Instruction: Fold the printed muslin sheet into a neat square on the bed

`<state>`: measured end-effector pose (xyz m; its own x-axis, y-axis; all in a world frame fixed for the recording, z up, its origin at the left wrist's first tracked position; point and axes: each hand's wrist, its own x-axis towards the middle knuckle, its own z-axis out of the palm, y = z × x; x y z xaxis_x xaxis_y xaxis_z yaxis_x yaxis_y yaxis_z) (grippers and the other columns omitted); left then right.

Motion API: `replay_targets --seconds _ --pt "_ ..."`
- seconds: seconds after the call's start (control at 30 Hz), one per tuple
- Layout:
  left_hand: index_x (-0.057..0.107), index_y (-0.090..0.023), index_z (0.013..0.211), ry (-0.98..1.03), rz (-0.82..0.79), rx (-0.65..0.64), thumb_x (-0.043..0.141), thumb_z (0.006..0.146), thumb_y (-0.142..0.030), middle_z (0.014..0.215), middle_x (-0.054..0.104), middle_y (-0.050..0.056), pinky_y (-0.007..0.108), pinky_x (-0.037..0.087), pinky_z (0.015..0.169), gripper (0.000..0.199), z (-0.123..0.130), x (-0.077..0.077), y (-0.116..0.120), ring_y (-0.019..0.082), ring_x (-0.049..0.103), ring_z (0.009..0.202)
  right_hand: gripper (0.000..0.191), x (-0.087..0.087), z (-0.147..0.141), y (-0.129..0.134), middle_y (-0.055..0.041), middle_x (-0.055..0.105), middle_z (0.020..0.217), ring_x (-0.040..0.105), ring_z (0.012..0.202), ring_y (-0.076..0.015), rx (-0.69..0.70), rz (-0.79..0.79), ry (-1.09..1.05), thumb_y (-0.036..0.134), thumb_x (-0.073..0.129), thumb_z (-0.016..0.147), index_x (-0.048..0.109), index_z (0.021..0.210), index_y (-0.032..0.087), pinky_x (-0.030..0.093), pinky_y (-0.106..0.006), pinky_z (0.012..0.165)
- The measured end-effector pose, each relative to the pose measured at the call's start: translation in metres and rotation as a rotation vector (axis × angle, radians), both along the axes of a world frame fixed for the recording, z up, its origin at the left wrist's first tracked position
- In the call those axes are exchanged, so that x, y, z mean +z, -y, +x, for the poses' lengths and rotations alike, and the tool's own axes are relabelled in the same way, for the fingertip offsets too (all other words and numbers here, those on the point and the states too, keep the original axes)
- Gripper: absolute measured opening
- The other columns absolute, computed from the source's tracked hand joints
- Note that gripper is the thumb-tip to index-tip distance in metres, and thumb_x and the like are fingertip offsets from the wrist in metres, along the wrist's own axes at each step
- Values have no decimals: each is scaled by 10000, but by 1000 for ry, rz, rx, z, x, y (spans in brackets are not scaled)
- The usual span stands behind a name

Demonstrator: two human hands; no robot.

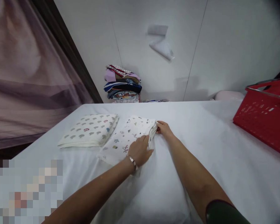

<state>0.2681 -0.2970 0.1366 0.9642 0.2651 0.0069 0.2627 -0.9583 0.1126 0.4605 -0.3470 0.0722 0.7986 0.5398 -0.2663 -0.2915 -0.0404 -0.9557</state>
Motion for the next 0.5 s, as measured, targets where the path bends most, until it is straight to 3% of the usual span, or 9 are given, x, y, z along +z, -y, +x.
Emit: replay_targets --seconds 0.23,0.37,0.5 --pt "304 -182 1331 181 85 -137 577 731 -397 1359 422 122 452 320 993 694 -69 -26 19 276 377 1241 325 2 -2 4 9 573 594 514 460 -90 68 -72 130 476 572 756 610 838 163 406 -178 381" --pt "296 -164 1354 206 163 -131 541 755 -291 1390 389 110 448 317 1001 660 -87 -36 15 266 369 1253 380 1 -2 2 9 564 581 497 423 -90 41 -142 189 517 537 769 606 871 158 391 -191 374" --pt "423 -169 1279 231 201 -214 437 752 -105 1340 463 78 418 337 1008 531 -93 -42 6 223 418 1223 481 0 -3 0 -1 580 617 488 399 -91 27 -203 245 560 533 754 593 992 147 403 -214 390"
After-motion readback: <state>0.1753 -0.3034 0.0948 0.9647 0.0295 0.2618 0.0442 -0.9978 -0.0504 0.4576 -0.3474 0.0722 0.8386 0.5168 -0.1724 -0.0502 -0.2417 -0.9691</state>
